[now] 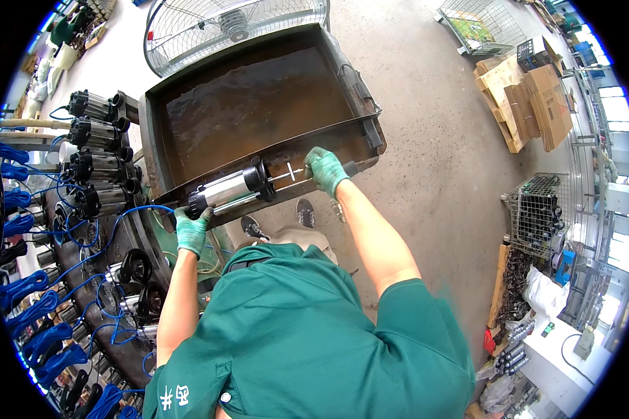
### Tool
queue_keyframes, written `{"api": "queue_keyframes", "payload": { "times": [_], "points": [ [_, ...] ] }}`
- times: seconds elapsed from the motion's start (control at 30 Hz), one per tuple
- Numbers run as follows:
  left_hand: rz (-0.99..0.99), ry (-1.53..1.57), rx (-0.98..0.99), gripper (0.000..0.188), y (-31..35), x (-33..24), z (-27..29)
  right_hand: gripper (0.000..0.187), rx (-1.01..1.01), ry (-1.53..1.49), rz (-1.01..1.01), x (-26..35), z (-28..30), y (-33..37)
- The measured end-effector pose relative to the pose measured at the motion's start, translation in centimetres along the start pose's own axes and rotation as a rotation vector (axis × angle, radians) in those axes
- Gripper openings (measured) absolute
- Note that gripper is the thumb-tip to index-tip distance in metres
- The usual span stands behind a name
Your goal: The person repeatedly picks up cylindrical motors from a rack, connects a blue cable to each one, and submerges them into a water-filled metal tray to test their operation. The person handles the motors one at a time, connecting and disconnecting the cable while observing the motor's performance in the water.
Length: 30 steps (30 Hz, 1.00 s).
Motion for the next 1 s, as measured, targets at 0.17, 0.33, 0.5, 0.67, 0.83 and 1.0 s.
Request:
{"api": "queue_keyframes", "payload": {
  "times": [0.17, 0.33, 0.5, 0.67, 0.83, 1.0],
  "points": [
    [-0.018, -0.033, 0.001, 0.075, -0.1, -0.1, 0.2, 0.018, 0.055, -0.24, -0.064, -1.9, -1.5, -0.8],
    [0.002, -0.065, 0.014, 0.076, -0.1, -0.8, 0.5, 0.017, 0.054, -0.287, -0.122, -2.4, -1.7, -1.1],
    [0.0, -0.188, 0.01, 0.074, -0.5, -0.8, 0.8, 0.02, 0.008, -0.284, -0.163, -1.6, -2.1, -0.9],
    [0.037, -0.154, 0.009, 0.067, -0.2, -1.4, 0.7, 0.02, -0.036, -0.279, -0.185, -0.9, -2.7, -0.7],
    [0.024, -0.189, 0.008, 0.067, 0.2, -2.6, 0.7, 0.021, -0.06, -0.266, -0.189, -1.8, -2.9, -1.3],
    [0.031, -0.174, 0.01, 0.066, 0.1, -2.5, 0.6, 0.022, -0.026, -0.298, -0.189, -1.4, -2.7, -0.8]
  ]
}}
Point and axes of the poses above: each hand's wrist, its own y-axis away from the middle knuckle, its own z-axis out of the back of the hand, x = y × z, the point moved 3 cm from there along -y, towards the middle knuckle, and after that the axes turned 9 degrees about y, right-handed, at the moved point
